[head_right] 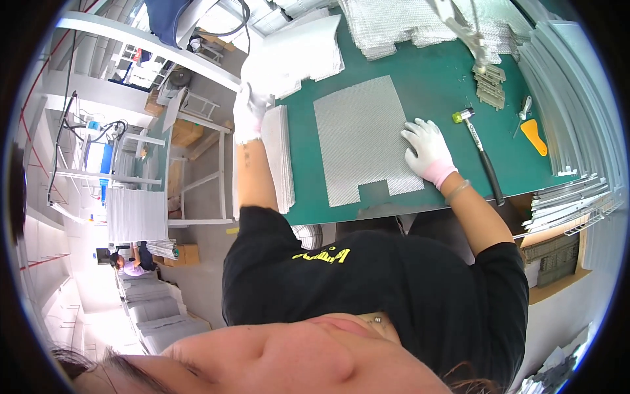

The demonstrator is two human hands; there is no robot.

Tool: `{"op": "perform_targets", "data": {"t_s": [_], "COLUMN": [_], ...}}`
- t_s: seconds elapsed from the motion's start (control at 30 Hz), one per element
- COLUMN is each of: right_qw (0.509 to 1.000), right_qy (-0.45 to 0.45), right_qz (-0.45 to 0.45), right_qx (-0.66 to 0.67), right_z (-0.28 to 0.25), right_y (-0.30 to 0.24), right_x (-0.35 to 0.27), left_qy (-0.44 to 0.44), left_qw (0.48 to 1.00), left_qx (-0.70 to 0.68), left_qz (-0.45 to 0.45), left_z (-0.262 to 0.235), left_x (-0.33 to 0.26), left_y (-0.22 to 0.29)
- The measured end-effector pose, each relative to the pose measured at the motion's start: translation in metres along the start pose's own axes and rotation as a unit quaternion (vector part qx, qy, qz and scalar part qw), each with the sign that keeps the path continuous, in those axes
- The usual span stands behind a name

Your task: Assembling metal mesh filters using a power drill and hammer at a factory workstation.

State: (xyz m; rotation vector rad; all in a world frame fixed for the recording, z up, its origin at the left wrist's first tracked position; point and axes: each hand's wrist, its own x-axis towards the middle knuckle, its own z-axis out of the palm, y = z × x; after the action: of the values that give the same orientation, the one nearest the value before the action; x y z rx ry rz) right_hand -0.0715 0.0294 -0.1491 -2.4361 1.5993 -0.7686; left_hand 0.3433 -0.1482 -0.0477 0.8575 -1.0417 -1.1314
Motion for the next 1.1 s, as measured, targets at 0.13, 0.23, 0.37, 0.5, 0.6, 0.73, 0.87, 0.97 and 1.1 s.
{"op": "perform_targets", "data": {"t_s": [0.13,0.23,0.37,0.5,0.6,0.73,0.87,0.97,1.1], "right_qw": [0.994,0.867,0.844,0.975,0.978,0.997,0.986,0.982,0.988], "right_qy": [0.074,0.036,-0.038,-0.016,-0.029,0.001,-0.049,-0.062,-0.057], "right_qz": [-0.026,0.082,0.208,0.166,0.173,0.060,0.080,0.092,0.096], "right_qx": [0.069,0.491,0.493,0.147,0.115,-0.043,-0.134,-0.155,-0.104], "right_z": [-0.011,-0.019,-0.046,-0.037,-0.029,-0.019,-0.007,-0.005,-0.006], "right_y": [0.006,-0.007,-0.056,-0.064,-0.060,-0.055,-0.070,-0.075,-0.075], "right_x": [-0.005,-0.002,-0.009,-0.028,-0.031,-0.030,-0.030,-0.029,-0.025], "left_qy": [0.028,0.075,0.079,-0.014,-0.029,-0.390,-0.443,-0.509,-0.504], "left_qw": [0.998,0.991,0.964,0.756,0.614,0.589,0.496,0.453,0.444], "left_qx": [-0.043,0.072,0.228,0.651,0.769,0.621,0.624,0.618,0.622], "left_qz": [-0.021,-0.082,-0.115,0.073,0.174,0.339,0.410,0.392,0.402], "left_z": [0.041,0.058,0.079,0.079,0.097,0.100,0.103,0.106,0.110], "left_x": [-0.131,-0.222,-0.288,-0.294,-0.269,-0.261,-0.266,-0.265,-0.268], "left_y": [0.027,0.023,-0.009,-0.016,0.024,0.025,0.013,0.009,0.003]}}
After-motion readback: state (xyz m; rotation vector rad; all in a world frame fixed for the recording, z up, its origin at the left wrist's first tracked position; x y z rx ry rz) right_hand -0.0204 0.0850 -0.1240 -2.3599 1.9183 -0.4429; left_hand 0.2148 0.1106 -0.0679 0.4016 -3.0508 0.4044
